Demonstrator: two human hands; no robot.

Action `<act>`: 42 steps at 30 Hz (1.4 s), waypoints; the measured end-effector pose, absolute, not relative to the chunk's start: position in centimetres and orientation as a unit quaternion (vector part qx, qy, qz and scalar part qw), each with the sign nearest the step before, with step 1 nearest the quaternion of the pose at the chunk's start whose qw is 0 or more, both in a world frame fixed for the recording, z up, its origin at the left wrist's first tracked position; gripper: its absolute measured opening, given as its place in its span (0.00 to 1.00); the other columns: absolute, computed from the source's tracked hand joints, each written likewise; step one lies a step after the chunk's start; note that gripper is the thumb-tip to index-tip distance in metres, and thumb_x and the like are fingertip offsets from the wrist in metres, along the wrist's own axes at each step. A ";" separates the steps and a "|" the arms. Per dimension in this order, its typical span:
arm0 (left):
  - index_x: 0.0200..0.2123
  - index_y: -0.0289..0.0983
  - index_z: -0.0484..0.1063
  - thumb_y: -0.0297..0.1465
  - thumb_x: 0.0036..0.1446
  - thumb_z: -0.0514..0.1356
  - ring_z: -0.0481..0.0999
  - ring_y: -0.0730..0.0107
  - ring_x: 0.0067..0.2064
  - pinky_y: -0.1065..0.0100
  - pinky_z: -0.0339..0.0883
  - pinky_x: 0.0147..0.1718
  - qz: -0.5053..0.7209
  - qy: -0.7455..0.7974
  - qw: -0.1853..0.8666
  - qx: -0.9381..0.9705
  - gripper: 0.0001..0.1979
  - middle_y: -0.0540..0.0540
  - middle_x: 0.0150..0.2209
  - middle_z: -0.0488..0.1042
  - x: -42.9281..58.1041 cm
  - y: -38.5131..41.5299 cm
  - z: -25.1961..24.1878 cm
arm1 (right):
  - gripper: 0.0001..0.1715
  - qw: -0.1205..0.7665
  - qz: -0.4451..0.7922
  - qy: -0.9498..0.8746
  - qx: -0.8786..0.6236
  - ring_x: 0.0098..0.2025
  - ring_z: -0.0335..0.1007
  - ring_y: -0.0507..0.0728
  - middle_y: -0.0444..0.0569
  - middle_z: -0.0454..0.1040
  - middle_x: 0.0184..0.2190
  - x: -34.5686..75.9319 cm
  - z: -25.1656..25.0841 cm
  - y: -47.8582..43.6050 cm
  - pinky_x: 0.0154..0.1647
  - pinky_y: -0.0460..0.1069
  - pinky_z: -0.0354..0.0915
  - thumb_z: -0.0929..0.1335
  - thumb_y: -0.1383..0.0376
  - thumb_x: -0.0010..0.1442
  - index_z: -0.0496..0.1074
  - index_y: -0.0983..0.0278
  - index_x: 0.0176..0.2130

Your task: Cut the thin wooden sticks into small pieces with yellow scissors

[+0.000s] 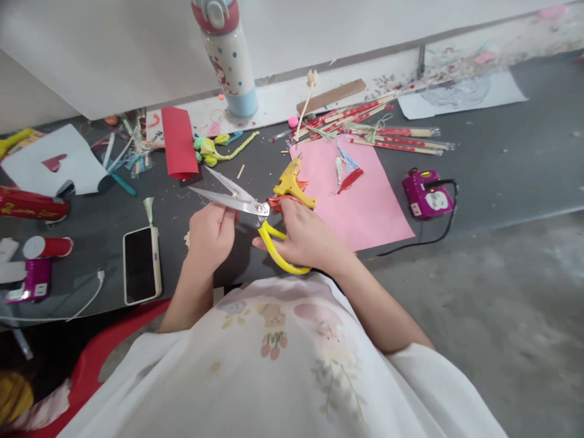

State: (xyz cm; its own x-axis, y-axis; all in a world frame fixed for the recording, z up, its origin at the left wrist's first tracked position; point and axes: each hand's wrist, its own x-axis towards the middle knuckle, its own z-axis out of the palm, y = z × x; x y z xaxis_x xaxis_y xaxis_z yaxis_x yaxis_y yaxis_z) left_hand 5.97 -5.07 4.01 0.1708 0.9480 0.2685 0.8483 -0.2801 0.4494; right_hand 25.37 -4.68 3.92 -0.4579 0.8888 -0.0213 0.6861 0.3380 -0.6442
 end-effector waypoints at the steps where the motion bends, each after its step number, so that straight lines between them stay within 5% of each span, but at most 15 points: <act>1: 0.27 0.37 0.67 0.31 0.61 0.46 0.71 0.70 0.31 0.69 0.60 0.31 0.255 0.589 0.109 0.759 0.14 0.47 0.26 0.72 5.9 -5.1 4.1 | 0.29 0.170 0.293 -0.804 -0.489 0.44 0.67 0.64 0.60 0.68 0.42 25.4 4.0 -4.7 0.39 0.54 0.63 0.66 0.48 0.52 0.60 0.66 0.45; 9: 0.26 0.37 0.67 0.34 0.62 0.46 0.71 0.71 0.28 0.70 0.59 0.29 0.249 0.584 0.174 0.752 0.16 0.48 0.24 0.71 5.8 -5.2 4.7 | 0.31 0.147 0.304 -0.807 -0.485 0.42 0.67 0.62 0.57 0.69 0.43 26.0 4.5 -4.6 0.40 0.52 0.61 0.67 0.49 0.51 0.60 0.66 0.47; 16: 0.23 0.37 0.63 0.37 0.62 0.45 0.66 0.75 0.24 0.71 0.56 0.26 0.253 0.556 0.284 0.739 0.18 0.50 0.21 0.67 5.2 -5.0 4.8 | 0.25 0.100 0.345 -0.797 -0.485 0.31 0.64 0.55 0.49 0.69 0.34 26.1 4.7 -4.4 0.28 0.48 0.56 0.66 0.46 0.50 0.60 0.63 0.37; 24: 0.22 0.37 0.59 0.38 0.60 0.47 0.59 0.77 0.22 0.72 0.54 0.22 0.279 0.509 0.431 0.691 0.17 0.52 0.20 0.62 4.9 -4.5 4.8 | 0.22 0.101 0.354 -0.788 -0.495 0.27 0.60 0.52 0.45 0.67 0.29 25.9 4.8 -4.4 0.26 0.46 0.52 0.67 0.49 0.49 0.60 0.62 0.33; 31: 0.23 0.37 0.61 0.38 0.61 0.47 0.61 0.78 0.21 0.73 0.56 0.22 0.277 0.507 0.457 0.676 0.16 0.52 0.21 0.63 4.5 -4.2 3.8 | 0.18 0.095 0.348 -0.788 -0.500 0.26 0.60 0.51 0.44 0.67 0.26 25.9 4.7 -4.3 0.26 0.46 0.51 0.66 0.52 0.51 0.58 0.62 0.30; 35: 0.26 0.37 0.64 0.39 0.62 0.44 0.66 0.75 0.24 0.71 0.60 0.25 0.254 0.536 0.381 0.709 0.18 0.50 0.23 0.68 4.8 -4.0 3.3 | 0.19 0.086 0.351 -0.766 -0.532 0.25 0.60 0.51 0.43 0.66 0.24 25.5 4.1 -4.2 0.25 0.46 0.50 0.66 0.50 0.50 0.58 0.62 0.27; 40: 0.35 0.37 0.67 0.36 0.63 0.44 0.69 0.64 0.38 0.63 0.59 0.41 0.291 0.637 0.025 0.713 0.15 0.42 0.33 0.71 6.6 -4.9 4.7 | 0.21 0.081 0.400 -0.694 -0.594 0.24 0.59 0.51 0.42 0.66 0.22 24.3 2.5 -3.5 0.24 0.46 0.51 0.64 0.47 0.52 0.61 0.62 0.26; 42: 0.37 0.36 0.66 0.34 0.63 0.44 0.67 0.63 0.40 0.61 0.57 0.44 0.322 0.611 -0.026 0.722 0.13 0.42 0.34 0.70 8.1 -5.4 5.5 | 0.22 0.097 0.436 -0.675 -0.587 0.24 0.62 0.52 0.42 0.67 0.21 23.8 2.0 -3.2 0.24 0.47 0.54 0.63 0.47 0.54 0.64 0.64 0.27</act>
